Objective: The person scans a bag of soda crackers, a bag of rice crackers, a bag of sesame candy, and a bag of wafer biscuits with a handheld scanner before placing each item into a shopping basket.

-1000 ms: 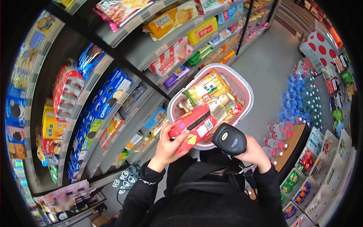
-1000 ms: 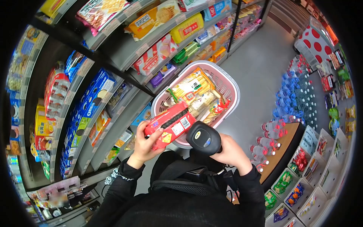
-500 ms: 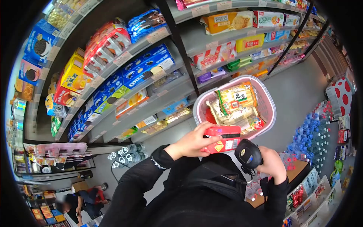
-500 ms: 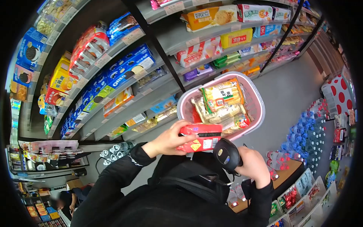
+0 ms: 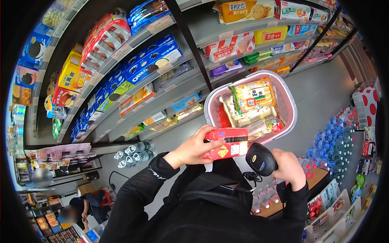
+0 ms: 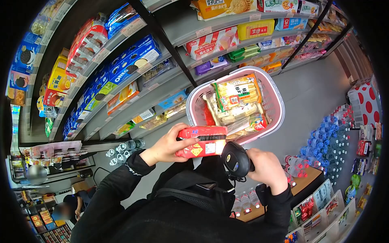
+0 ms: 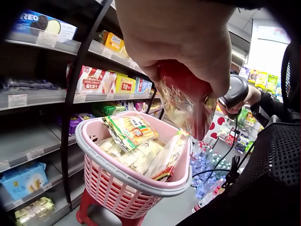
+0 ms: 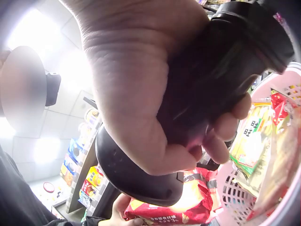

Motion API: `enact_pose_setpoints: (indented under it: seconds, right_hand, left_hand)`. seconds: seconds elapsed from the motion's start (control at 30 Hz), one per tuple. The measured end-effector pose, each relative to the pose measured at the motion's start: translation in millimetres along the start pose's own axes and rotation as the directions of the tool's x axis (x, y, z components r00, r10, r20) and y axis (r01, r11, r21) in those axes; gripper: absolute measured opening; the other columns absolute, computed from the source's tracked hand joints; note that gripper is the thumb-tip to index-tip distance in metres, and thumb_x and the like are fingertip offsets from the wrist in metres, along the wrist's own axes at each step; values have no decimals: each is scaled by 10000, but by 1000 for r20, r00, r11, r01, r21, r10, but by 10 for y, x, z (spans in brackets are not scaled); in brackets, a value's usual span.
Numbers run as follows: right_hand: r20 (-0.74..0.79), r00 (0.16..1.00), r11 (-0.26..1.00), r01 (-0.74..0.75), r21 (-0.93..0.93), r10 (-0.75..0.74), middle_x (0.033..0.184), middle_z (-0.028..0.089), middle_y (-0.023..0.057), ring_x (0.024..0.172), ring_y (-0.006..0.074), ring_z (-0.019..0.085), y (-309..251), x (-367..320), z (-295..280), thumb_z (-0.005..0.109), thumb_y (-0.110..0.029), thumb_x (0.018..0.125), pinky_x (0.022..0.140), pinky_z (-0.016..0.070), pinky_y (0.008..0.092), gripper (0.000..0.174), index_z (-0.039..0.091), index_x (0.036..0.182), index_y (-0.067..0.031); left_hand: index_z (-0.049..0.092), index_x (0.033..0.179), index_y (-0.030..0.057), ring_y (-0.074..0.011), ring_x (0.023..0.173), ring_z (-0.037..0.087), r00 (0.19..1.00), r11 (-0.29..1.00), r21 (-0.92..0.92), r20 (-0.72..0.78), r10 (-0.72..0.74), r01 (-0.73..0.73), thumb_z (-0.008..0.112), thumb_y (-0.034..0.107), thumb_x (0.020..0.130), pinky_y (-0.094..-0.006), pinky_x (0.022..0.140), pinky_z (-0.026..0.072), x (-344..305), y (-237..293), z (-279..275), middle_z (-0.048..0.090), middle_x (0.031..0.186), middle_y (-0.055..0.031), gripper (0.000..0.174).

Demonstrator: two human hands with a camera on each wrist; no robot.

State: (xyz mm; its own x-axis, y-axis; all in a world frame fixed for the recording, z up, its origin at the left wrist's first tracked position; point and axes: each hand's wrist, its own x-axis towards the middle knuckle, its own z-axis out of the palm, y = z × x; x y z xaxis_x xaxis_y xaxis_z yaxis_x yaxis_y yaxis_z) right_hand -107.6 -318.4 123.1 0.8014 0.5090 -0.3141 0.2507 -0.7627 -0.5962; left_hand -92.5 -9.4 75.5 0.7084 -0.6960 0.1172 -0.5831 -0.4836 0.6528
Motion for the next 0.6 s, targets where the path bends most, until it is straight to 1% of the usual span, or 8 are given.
enact_pose_setpoints:
  seconds: [0.1, 0.17, 0.3, 0.43, 0.47, 0.5, 0.57, 0.6]
  right_hand:
    - [9, 1000, 999, -6, -41, 6, 722, 541, 143, 698, 338, 543, -75, -18, 59, 618, -92, 532, 597, 423, 399, 241, 524, 743, -22]
    - [-12, 1000, 999, 24, -39, -24, 728, 540, 146, 698, 341, 541, -171, -28, 117, 619, -88, 519, 602, 425, 402, 249, 522, 739, -22]
    - [-26, 999, 996, 28, -79, -30, 727, 539, 150, 699, 346, 540, -512, -46, 205, 625, -92, 509, 608, 425, 402, 268, 526, 748, -22]
    - [-38, 998, 997, 38, -65, -41, 725, 546, 158, 708, 349, 539, -944, 15, 398, 637, -102, 512, 616, 428, 399, 286, 537, 769, -27]
    - [-42, 998, 997, 47, -54, -49, 726, 550, 161, 713, 349, 540, -1056, 46, 465, 641, -107, 514, 619, 430, 397, 290, 540, 775, -29]
    - [-32, 997, 996, 65, -67, -68, 726, 550, 161, 713, 349, 540, -1166, 83, 530, 641, -107, 514, 619, 430, 397, 290, 540, 775, -29]
    - [35, 998, 997, 56, -56, -54, 817, 577, 174, 768, 354, 546, -1393, 162, 663, 645, -74, 494, 666, 446, 354, 376, 568, 860, -31]
    - [45, 996, 995, 74, -68, -71, 817, 577, 174, 768, 354, 546, -1523, 197, 733, 645, -74, 494, 666, 446, 354, 376, 568, 860, -31]
  left_hand:
    - [504, 1117, 171, -390, 1065, 384, 1000, 1000, 2, -21, 13, -13, 728, 158, 493, -413, 856, 389, -109, -12, -43, 365, 1147, -214, 663]
    - [504, 1118, 172, -390, 1065, 385, 998, 999, 7, -45, 35, -34, 726, 156, 495, -414, 857, 389, -211, -21, -91, 369, 1143, -213, 662]
    - [510, 1116, 175, -391, 1059, 394, 993, 998, 15, -99, 62, -61, 722, 165, 500, -414, 848, 398, -506, -37, -194, 376, 1138, -211, 652]
    - [513, 1117, 174, -391, 1051, 405, 981, 997, 14, -180, 74, -73, 719, 178, 507, -412, 838, 410, -968, -98, -362, 379, 1136, -210, 643]
    - [525, 1116, 193, -365, 1052, 406, 977, 998, 19, -203, 61, -58, 738, 187, 475, -386, 864, 397, -1114, -108, -397, 366, 1142, -192, 676]
    - [525, 1116, 193, -365, 1052, 406, 974, 999, 25, -223, 50, -46, 738, 187, 475, -386, 864, 397, -1265, -114, -443, 366, 1142, -192, 676]
    - [525, 1117, 186, -361, 1052, 406, 964, 999, 28, -263, 30, -24, 734, 179, 479, -388, 866, 396, -1570, -132, -532, 359, 1146, -191, 671]
    - [525, 1117, 186, -361, 1052, 406, 959, 999, 32, -282, 20, -11, 734, 179, 479, -388, 866, 396, -1731, -142, -564, 359, 1146, -191, 671]
